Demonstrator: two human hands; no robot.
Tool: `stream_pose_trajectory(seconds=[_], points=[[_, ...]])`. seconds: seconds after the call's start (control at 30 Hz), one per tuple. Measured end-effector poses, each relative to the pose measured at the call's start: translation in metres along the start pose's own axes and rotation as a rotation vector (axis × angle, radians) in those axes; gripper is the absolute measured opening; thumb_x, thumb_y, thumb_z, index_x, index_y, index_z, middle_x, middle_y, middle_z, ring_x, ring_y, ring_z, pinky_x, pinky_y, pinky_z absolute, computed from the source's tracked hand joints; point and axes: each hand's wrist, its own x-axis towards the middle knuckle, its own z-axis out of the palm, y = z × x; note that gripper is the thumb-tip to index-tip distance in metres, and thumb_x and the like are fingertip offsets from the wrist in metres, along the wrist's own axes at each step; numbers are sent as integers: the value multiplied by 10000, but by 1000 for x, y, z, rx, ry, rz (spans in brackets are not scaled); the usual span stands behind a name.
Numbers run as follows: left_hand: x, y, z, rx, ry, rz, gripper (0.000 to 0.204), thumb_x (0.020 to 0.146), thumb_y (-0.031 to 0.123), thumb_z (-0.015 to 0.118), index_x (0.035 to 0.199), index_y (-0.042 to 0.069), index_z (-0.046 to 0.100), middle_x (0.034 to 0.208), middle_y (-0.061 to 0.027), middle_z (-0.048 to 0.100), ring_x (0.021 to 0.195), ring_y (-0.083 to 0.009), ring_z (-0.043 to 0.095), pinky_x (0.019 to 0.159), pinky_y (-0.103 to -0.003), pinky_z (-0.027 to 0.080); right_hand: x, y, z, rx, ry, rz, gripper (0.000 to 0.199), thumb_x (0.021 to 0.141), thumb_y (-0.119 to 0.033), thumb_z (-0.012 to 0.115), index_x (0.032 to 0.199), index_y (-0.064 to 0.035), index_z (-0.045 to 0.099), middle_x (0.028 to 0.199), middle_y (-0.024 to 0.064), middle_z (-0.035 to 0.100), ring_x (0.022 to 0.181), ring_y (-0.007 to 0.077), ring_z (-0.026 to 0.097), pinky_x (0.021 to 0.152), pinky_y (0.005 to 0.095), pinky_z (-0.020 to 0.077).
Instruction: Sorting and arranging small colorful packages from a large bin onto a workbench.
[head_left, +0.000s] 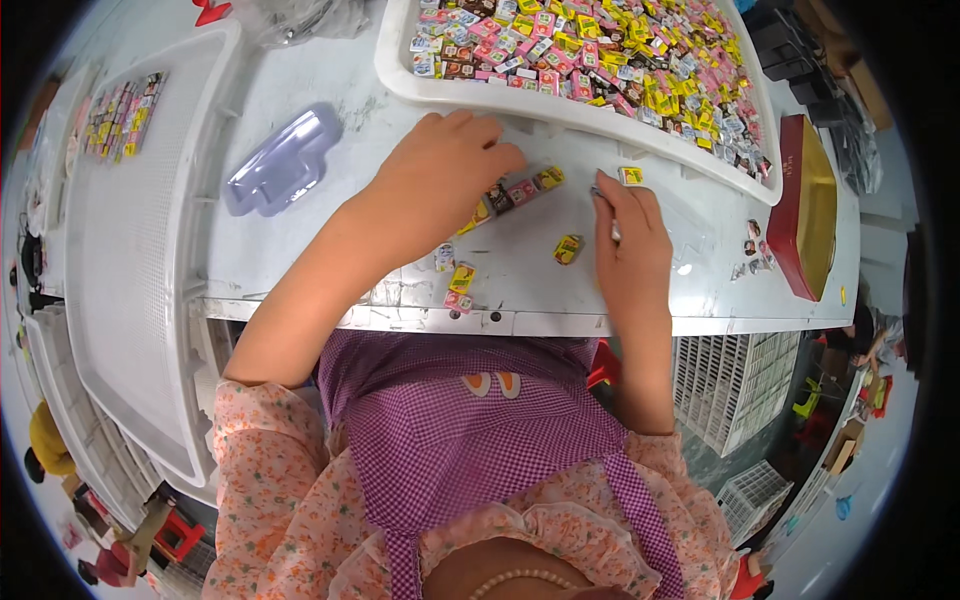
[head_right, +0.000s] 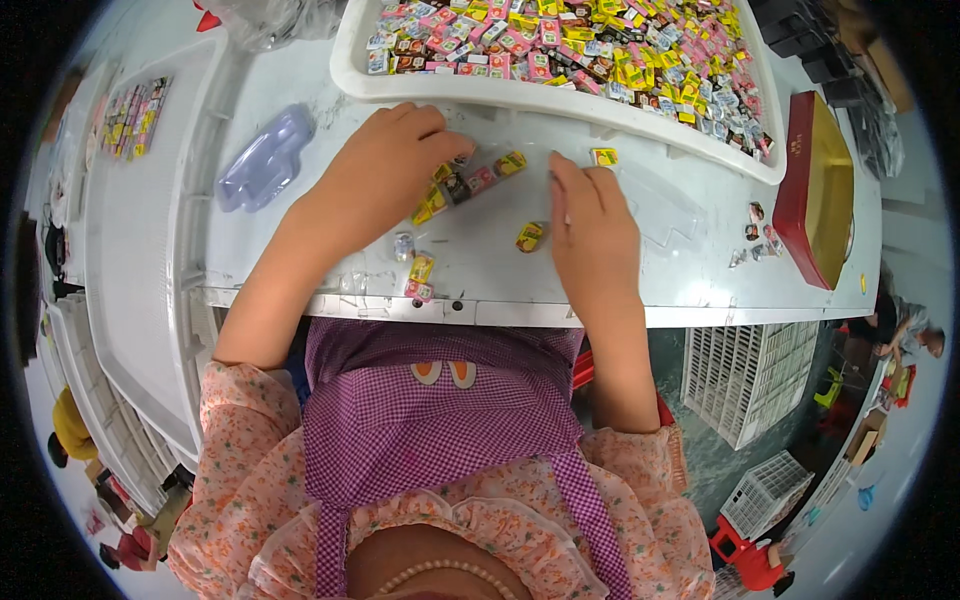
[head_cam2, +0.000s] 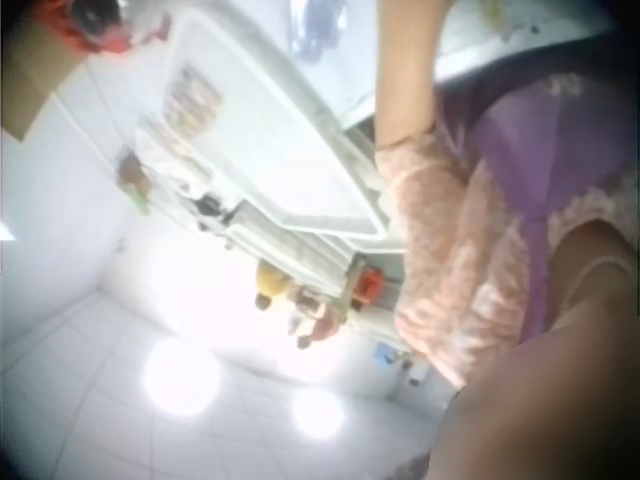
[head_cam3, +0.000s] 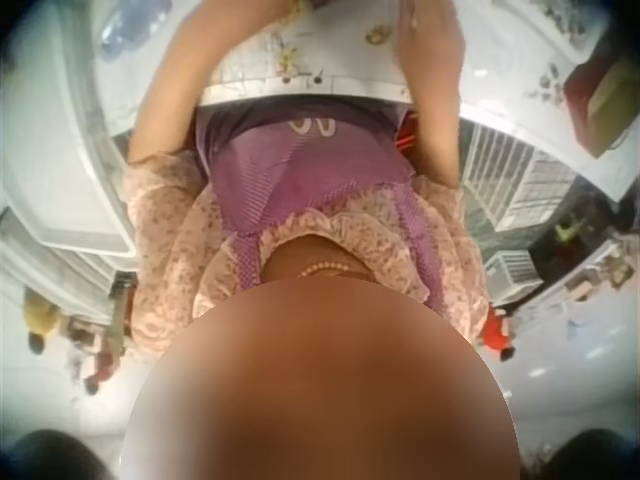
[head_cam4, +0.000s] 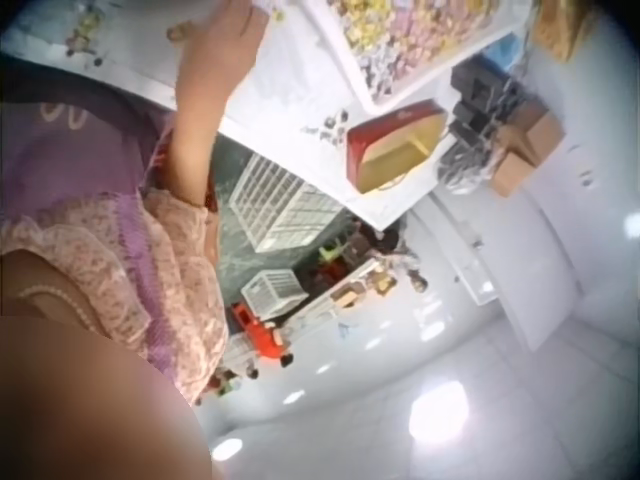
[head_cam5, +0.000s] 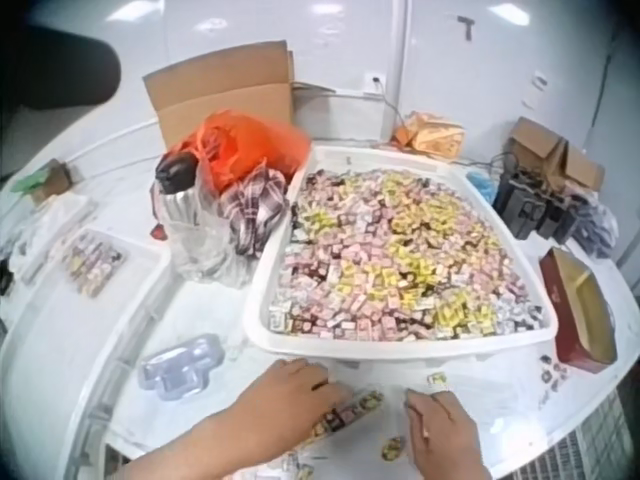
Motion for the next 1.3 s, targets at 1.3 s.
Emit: stream_pose_trajectory(seconds=[1.3], points=[[-56,29,18,-297,284,-225,356,801,-28,563,1150,36,591,1054,-118,650,896,-313,559,835,-411,428,-16,-34,19,69,-157,43,360,871,-63,613,1225,-58,547,1185,186,607,1074,372,596,857,403,504]])
